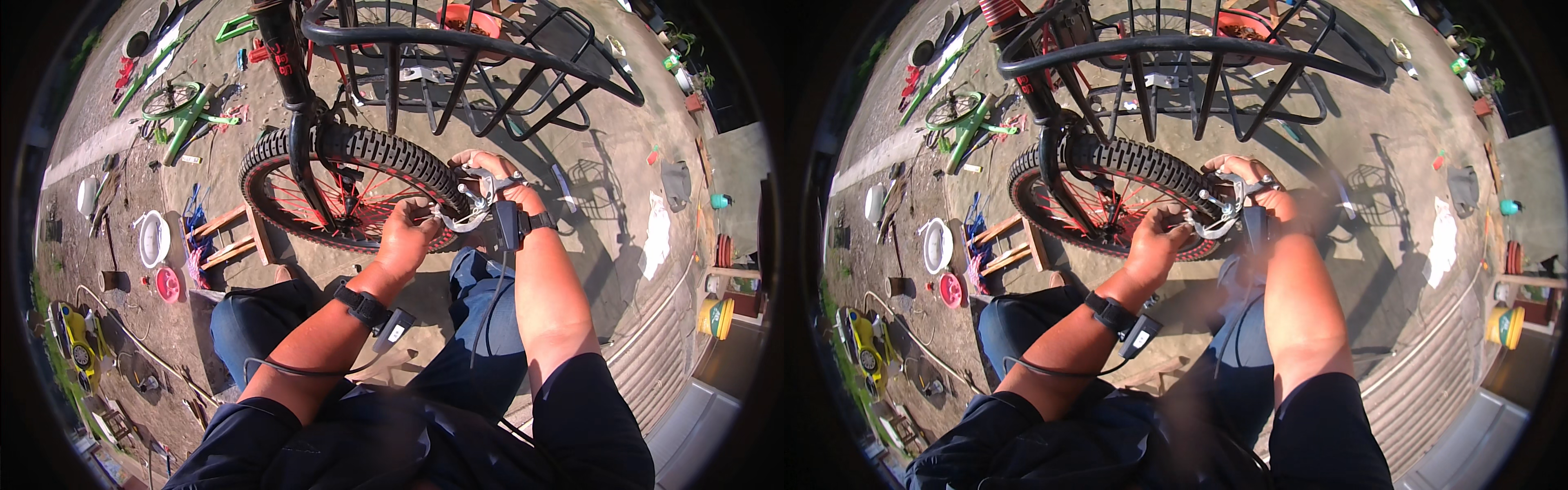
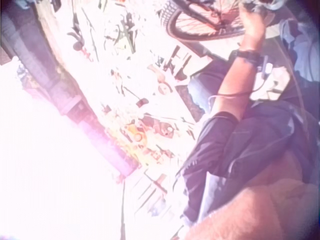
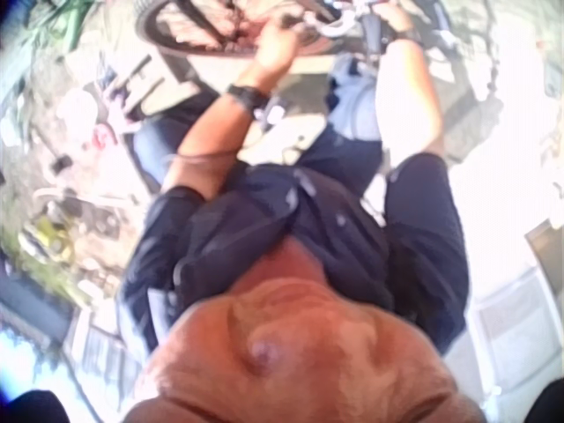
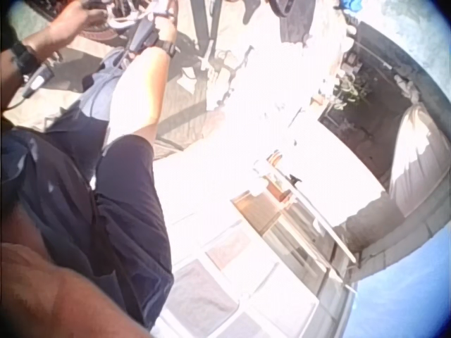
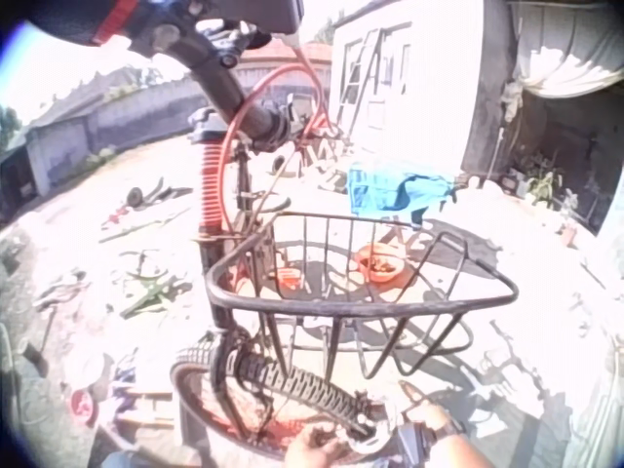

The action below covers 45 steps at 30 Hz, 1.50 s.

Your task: The person is sitting on the ground and using a wrench to tighten bolts on the front wheel hub of a bicycle. They then use their hands to adjust the brake caliper and check the wheel alignment.

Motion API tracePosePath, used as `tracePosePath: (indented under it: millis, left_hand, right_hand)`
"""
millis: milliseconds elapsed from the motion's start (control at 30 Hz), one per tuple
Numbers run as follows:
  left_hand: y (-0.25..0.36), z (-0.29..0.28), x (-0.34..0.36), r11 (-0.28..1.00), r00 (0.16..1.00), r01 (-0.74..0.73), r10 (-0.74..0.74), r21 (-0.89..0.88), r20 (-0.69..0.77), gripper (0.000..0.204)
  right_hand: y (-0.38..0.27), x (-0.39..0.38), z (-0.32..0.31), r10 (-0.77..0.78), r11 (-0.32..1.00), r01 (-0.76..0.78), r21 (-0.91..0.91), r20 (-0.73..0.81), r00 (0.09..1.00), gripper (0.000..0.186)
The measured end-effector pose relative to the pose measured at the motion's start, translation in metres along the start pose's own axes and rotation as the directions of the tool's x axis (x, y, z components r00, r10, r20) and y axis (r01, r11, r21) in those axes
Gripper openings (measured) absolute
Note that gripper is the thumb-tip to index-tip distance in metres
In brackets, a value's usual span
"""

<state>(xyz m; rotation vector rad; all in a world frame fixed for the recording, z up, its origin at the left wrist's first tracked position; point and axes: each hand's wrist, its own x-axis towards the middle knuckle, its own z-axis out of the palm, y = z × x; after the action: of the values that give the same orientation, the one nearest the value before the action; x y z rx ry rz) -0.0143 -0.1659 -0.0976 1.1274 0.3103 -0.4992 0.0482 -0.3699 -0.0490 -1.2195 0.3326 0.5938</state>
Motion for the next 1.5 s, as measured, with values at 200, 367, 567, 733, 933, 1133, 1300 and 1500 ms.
tracePosePath:
  millis: [200,367,567,733,933,1133,1300,1500]
  left_hand:
    - [0.004,-0.005,-0.009,0.970,0.974,0.166,-0.133,-0.180,0.184,0.025]
    - [0.026,-0.005,-0.044,0.961,0.910,0.271,-0.235,-0.058,0.342,0.028]
    - [0.065,-0.041,-0.080,0.953,0.828,-0.020,-0.155,0.304,0.539,0.047]
    - [0.105,-0.071,-0.119,0.584,0.836,-0.489,0.102,0.648,0.539,0.064]
    - [0.100,-0.087,-0.133,0.267,0.760,-0.600,0.483,0.754,0.435,0.043]
    - [0.125,-0.120,-0.120,0.316,0.683,-0.629,0.662,0.711,0.310,0.031]
    - [0.154,-0.140,-0.114,0.598,0.822,-0.510,0.551,0.618,0.145,0.022]
    - [0.165,-0.153,-0.101,0.762,0.846,-0.530,0.508,0.372,0.165,0.043]
  right_hand:
    - [-0.006,-0.014,0.006,-0.204,0.911,0.167,-0.378,-0.060,0.977,0.037]
    - [-0.022,-0.048,0.020,-0.248,0.748,0.195,-0.635,0.005,0.969,0.031]
    - [-0.011,-0.052,0.076,-0.001,0.892,-0.062,-0.448,-0.137,0.991,0.026]
    - [0.012,-0.035,0.099,-0.120,0.902,0.078,-0.424,-0.073,0.990,0.030]
    - [0.017,-0.035,0.153,0.005,0.966,-0.043,-0.255,-0.150,0.989,0.041]
    - [0.031,-0.034,0.174,-0.148,0.985,0.153,-0.079,0.065,0.987,0.043]
    - [0.031,-0.040,0.177,-0.139,0.957,0.208,-0.202,0.310,0.940,0.044]
    - [0.018,-0.048,0.217,-0.109,0.962,0.202,-0.184,0.419,0.901,0.056]
